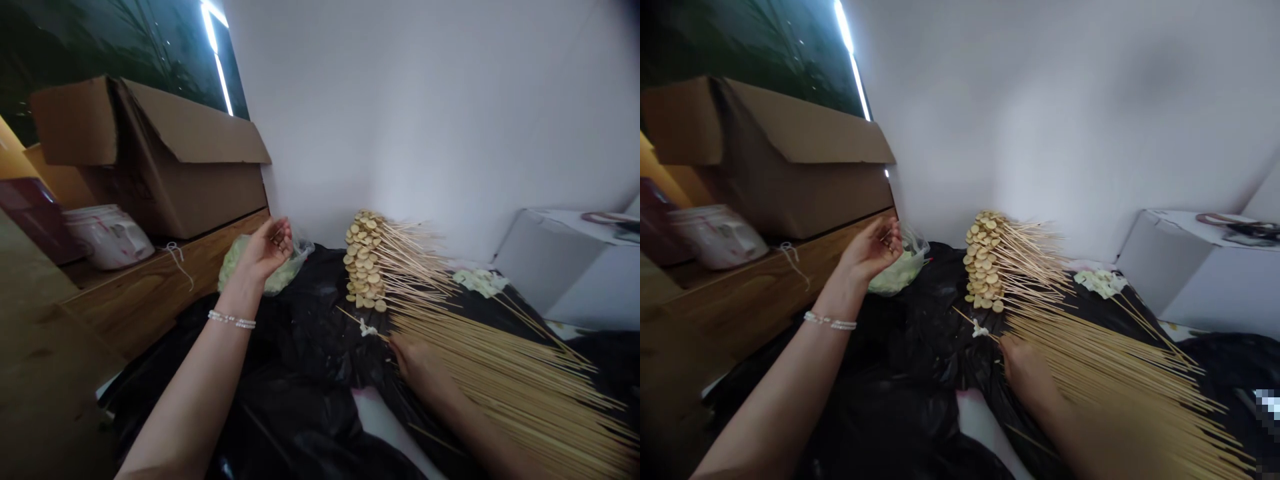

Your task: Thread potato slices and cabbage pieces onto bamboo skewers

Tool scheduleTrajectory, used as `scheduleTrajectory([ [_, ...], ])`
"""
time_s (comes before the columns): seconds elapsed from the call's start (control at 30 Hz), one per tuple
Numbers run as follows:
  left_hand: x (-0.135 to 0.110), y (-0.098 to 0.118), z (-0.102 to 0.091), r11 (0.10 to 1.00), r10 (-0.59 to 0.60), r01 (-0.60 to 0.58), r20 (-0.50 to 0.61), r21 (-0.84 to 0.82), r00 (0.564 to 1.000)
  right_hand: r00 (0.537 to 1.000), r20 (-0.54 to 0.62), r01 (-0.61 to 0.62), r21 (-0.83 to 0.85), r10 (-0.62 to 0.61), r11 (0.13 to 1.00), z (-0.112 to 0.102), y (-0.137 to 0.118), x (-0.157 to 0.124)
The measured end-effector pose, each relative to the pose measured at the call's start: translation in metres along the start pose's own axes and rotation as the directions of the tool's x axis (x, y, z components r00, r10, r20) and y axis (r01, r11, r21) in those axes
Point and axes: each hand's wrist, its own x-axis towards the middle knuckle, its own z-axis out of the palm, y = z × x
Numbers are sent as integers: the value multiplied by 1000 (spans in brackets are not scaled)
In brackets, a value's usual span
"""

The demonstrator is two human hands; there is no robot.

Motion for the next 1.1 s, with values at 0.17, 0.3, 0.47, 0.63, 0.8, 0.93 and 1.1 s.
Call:
scheduleTrajectory([
  [0.17, 6, 21, 4, 962, 82, -77, 8, -262, 997, 1000, 5, -3, -13, 3, 1000, 0, 1, 0],
  [0.3, -10, 13, 26, 954, 171, -118, 176, -275, 970, 1000, 12, -7, -26, 7, 1000, -3, 0, 0],
  [0.47, -91, -57, 48, 855, -414, 64, 602, 515, 683, 1000, 13, 1, -10, -1, 1000, -4, 0, 1],
  [0.63, -159, -140, 24, 518, -818, -328, 570, 790, 81, 999, 24, -24, -41, 25, 999, -4, 1, 2],
  [0.8, -182, -161, 5, 404, -738, -619, 640, 674, 215, 998, 39, -47, -48, 49, 998, -11, -2, 4],
  [0.93, -192, -162, 7, 225, -621, -723, 668, 653, 411, 992, 73, -94, -71, 99, 993, -19, -4, 3],
  [1.1, -206, -170, 6, 29, -534, -716, 617, 697, 579, 994, -37, -100, 4, 100, 995, -34, -1, 4],
])
